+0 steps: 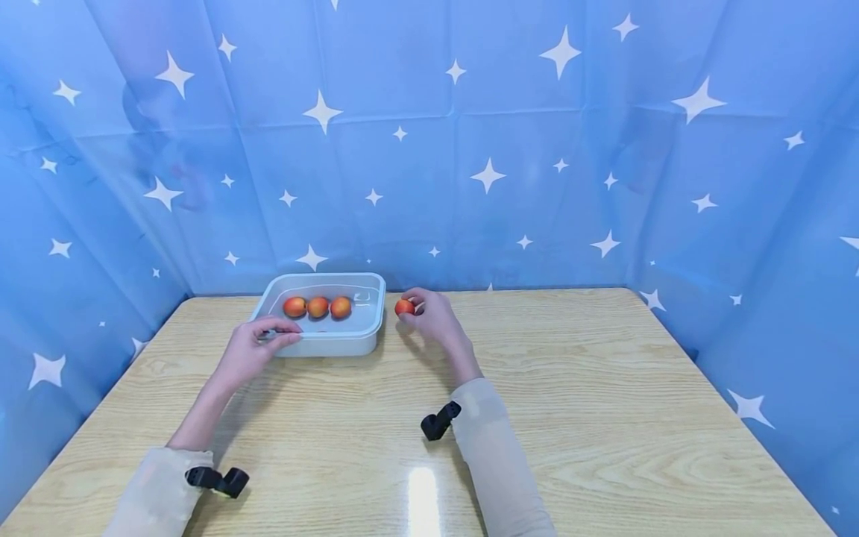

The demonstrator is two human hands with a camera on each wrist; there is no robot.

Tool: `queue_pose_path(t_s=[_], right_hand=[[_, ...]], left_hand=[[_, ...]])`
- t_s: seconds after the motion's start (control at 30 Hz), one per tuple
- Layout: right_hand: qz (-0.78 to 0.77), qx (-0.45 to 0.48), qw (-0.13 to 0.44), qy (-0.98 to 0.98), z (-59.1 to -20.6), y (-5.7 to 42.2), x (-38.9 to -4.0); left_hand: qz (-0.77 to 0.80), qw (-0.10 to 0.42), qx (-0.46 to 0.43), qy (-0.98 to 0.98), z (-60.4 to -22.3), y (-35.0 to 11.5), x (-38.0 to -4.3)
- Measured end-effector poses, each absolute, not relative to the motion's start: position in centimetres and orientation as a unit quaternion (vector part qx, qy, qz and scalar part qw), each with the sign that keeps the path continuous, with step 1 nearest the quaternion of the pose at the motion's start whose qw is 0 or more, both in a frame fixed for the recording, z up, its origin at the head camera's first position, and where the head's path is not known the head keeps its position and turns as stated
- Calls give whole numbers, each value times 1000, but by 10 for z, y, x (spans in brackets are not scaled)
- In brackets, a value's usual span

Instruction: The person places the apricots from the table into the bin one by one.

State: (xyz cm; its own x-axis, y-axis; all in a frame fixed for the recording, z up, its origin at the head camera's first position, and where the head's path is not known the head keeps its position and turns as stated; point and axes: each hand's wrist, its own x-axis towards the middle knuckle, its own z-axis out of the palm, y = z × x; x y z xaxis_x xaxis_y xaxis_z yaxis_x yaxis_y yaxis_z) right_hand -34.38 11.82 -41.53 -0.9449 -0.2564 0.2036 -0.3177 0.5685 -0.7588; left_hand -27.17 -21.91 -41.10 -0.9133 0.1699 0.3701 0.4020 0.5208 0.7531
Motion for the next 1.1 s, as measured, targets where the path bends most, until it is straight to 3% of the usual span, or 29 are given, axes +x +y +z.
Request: queue_pose_path(t_s=[0.8,1.1], right_hand=[[466,205,100,-855,-393,114,-336],[485,224,90,-840,-383,105,-329]], left_hand=[[-465,127,-170,-860,-413,-220,-273],[-466,125,-170,-859,-413,-220,-273]])
